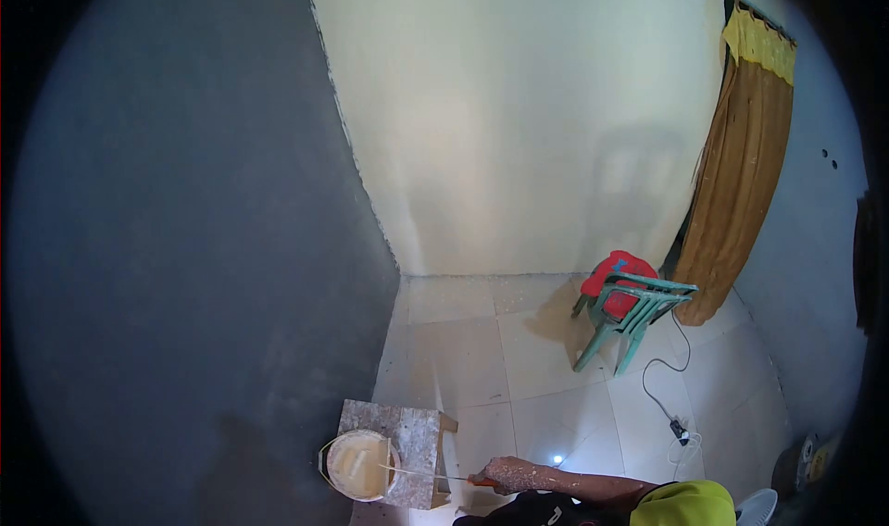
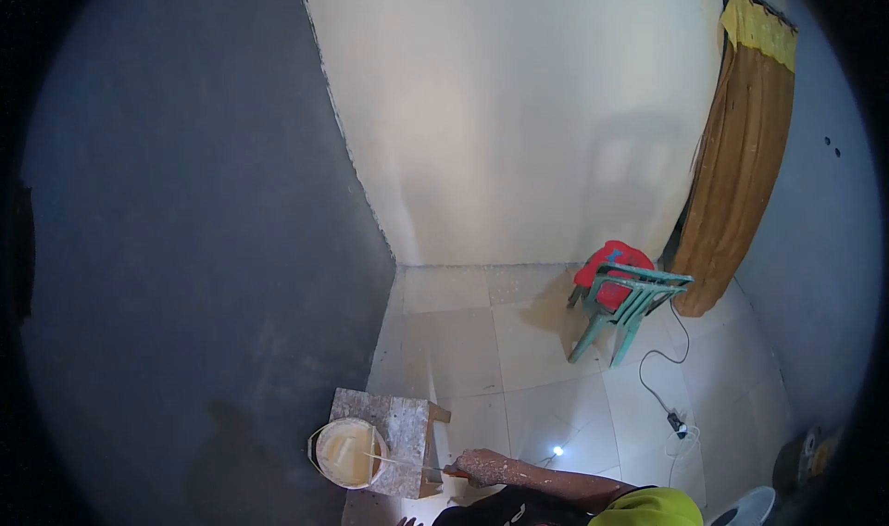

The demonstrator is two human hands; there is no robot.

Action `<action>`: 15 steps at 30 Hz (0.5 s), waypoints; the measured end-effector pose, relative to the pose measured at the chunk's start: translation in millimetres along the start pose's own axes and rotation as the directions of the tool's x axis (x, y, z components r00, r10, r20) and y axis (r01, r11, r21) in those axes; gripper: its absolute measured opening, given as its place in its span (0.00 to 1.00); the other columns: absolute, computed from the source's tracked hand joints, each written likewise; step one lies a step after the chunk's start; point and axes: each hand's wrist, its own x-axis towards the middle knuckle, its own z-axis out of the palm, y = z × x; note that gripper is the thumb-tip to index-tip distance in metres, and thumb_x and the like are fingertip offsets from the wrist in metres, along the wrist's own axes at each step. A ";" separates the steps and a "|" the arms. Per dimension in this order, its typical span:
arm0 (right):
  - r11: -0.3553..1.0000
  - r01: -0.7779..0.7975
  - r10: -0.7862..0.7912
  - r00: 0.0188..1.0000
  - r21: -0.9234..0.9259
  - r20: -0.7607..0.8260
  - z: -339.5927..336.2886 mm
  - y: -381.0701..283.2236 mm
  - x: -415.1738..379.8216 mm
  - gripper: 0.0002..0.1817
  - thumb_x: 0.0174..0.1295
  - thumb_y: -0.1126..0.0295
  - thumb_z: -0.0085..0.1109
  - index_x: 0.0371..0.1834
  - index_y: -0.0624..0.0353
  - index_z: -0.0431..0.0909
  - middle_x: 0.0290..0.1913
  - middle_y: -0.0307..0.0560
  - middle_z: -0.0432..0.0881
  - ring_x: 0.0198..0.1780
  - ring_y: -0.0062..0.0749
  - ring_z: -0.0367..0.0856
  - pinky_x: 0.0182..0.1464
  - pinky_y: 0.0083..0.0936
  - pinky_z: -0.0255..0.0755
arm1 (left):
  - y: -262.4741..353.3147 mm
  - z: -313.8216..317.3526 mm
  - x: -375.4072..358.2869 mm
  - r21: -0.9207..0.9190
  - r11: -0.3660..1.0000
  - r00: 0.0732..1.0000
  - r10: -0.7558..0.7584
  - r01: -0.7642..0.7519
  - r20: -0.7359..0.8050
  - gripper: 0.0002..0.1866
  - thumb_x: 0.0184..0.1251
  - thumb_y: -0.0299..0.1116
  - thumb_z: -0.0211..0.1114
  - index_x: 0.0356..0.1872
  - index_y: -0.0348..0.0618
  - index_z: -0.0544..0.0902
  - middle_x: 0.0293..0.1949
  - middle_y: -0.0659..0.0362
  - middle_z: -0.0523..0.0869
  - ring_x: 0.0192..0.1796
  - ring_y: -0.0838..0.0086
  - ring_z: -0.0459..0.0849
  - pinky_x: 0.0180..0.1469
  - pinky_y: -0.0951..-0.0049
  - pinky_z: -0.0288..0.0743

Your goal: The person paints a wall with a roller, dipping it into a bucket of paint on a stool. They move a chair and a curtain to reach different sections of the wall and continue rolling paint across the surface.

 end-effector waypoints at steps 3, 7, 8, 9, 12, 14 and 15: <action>0.996 -0.080 0.079 0.996 0.030 0.040 7.2 -15.5 2.8 0.34 0.48 0.80 0.61 0.64 0.48 0.72 0.38 0.58 0.84 0.40 0.51 0.83 0.46 0.40 0.77 | 18.7 -1.1 3.9 0.022 1.000 1.000 -0.022 0.022 0.002 0.28 0.68 0.43 0.61 0.66 0.46 0.67 0.58 0.49 0.78 0.51 0.56 0.81 0.52 0.52 0.72; 0.996 -0.056 0.056 0.998 0.075 0.007 10.4 -31.6 4.9 0.33 0.48 0.79 0.61 0.63 0.50 0.73 0.38 0.59 0.84 0.41 0.52 0.83 0.46 0.41 0.78 | 29.7 -8.6 15.5 0.020 1.000 0.997 -0.022 0.020 0.074 0.27 0.70 0.41 0.58 0.67 0.47 0.65 0.60 0.51 0.76 0.52 0.57 0.81 0.49 0.55 0.75; 0.994 -0.071 0.072 0.997 0.082 -0.002 18.2 -28.8 9.2 0.33 0.48 0.79 0.61 0.63 0.50 0.73 0.38 0.59 0.84 0.41 0.52 0.83 0.46 0.41 0.78 | 30.4 -12.6 16.5 0.022 1.000 0.995 -0.016 0.014 0.097 0.26 0.70 0.41 0.57 0.67 0.47 0.64 0.61 0.51 0.76 0.52 0.58 0.81 0.49 0.56 0.76; 0.996 -0.059 0.061 0.998 0.065 -0.035 30.2 -22.5 16.0 0.30 0.47 0.79 0.61 0.59 0.52 0.75 0.36 0.60 0.82 0.40 0.54 0.83 0.45 0.42 0.77 | 33.6 -16.4 16.2 0.024 1.000 0.993 -0.009 0.006 0.121 0.26 0.71 0.40 0.56 0.67 0.47 0.64 0.61 0.51 0.76 0.53 0.58 0.81 0.48 0.57 0.76; 0.997 -0.064 0.068 0.994 0.054 -0.087 32.5 -35.5 16.9 0.25 0.46 0.80 0.60 0.53 0.57 0.77 0.33 0.61 0.81 0.40 0.56 0.82 0.44 0.43 0.77 | 28.1 -40.0 18.3 0.021 0.998 0.972 0.055 -0.062 0.228 0.25 0.73 0.38 0.53 0.68 0.47 0.62 0.63 0.52 0.75 0.54 0.59 0.81 0.46 0.60 0.78; 0.996 -0.076 0.081 0.991 0.050 -0.104 35.8 -39.6 16.7 0.23 0.47 0.79 0.60 0.51 0.59 0.78 0.33 0.60 0.81 0.40 0.56 0.82 0.44 0.43 0.77 | 22.8 -49.3 21.5 -0.037 0.987 0.951 0.163 -0.159 0.263 0.25 0.73 0.36 0.53 0.68 0.47 0.62 0.63 0.52 0.74 0.54 0.58 0.82 0.45 0.60 0.80; 0.996 -0.078 0.083 0.990 0.050 -0.118 39.4 -39.7 18.5 0.22 0.48 0.79 0.60 0.51 0.59 0.78 0.34 0.60 0.80 0.40 0.57 0.82 0.44 0.44 0.76 | 20.8 -50.8 20.4 -0.090 0.972 0.936 0.234 -0.218 0.261 0.25 0.72 0.34 0.53 0.68 0.46 0.62 0.63 0.51 0.74 0.53 0.57 0.82 0.44 0.60 0.81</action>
